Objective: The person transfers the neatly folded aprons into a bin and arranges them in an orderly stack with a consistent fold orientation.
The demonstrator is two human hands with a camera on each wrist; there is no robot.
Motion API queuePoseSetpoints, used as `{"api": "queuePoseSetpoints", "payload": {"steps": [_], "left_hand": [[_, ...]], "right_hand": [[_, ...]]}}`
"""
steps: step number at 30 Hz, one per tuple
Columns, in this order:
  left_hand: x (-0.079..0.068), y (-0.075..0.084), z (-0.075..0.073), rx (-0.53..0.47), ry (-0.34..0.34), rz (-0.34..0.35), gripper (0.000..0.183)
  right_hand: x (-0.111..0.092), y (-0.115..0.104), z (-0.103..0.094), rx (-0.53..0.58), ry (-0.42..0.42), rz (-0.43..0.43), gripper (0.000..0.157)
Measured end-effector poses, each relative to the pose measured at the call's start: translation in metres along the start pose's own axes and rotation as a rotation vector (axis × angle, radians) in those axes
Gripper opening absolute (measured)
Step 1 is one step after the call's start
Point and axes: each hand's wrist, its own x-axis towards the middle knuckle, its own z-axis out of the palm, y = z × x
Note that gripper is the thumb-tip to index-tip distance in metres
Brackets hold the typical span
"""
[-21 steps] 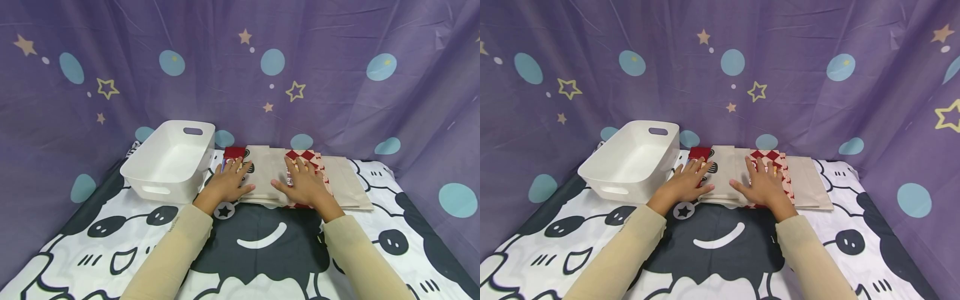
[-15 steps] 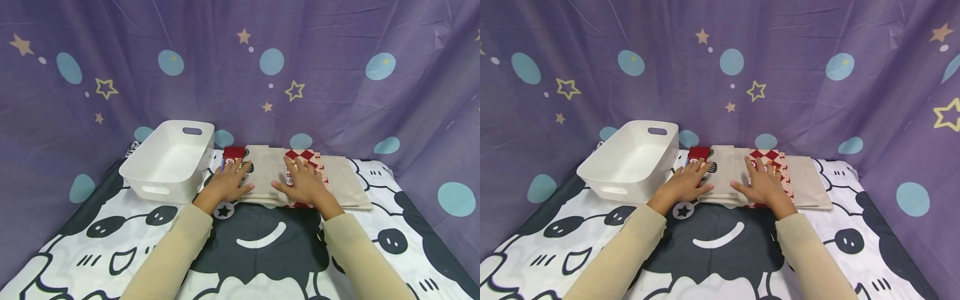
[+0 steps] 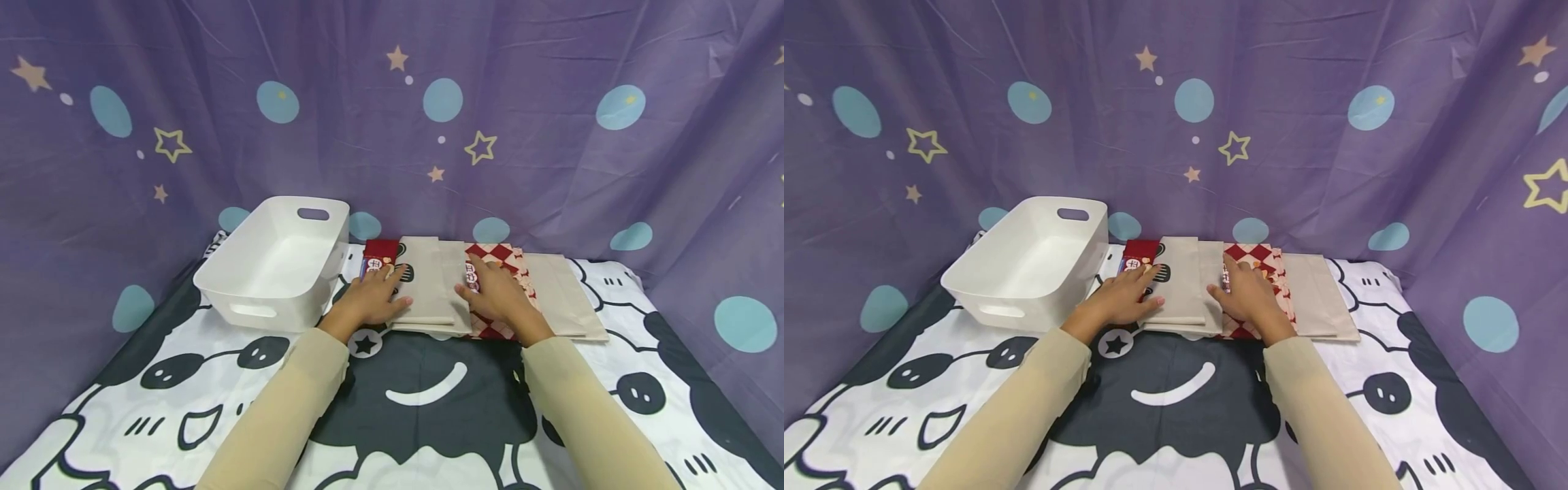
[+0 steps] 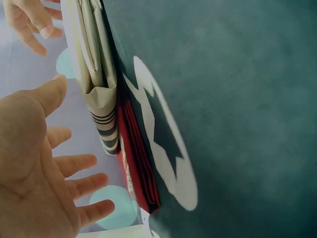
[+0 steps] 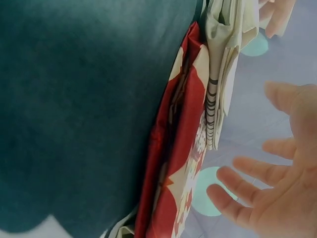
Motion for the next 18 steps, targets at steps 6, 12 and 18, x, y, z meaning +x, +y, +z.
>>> {"api": "queuePoseSetpoints", "payload": {"steps": [6, 12, 18], "left_hand": [[0.006, -0.003, 0.0, -0.025, 0.001, -0.034, 0.073], [0.011, -0.003, 0.001, -0.04, 0.006, -0.066, 0.072], [0.018, -0.004, 0.005, -0.096, 0.017, -0.077, 0.071]], "right_hand": [[0.004, 0.003, 0.003, 0.069, -0.025, 0.015, 0.074], [0.01, 0.006, 0.007, 0.101, -0.04, 0.055, 0.07], [0.012, 0.006, 0.011, 0.129, -0.059, 0.079, 0.064]]}}
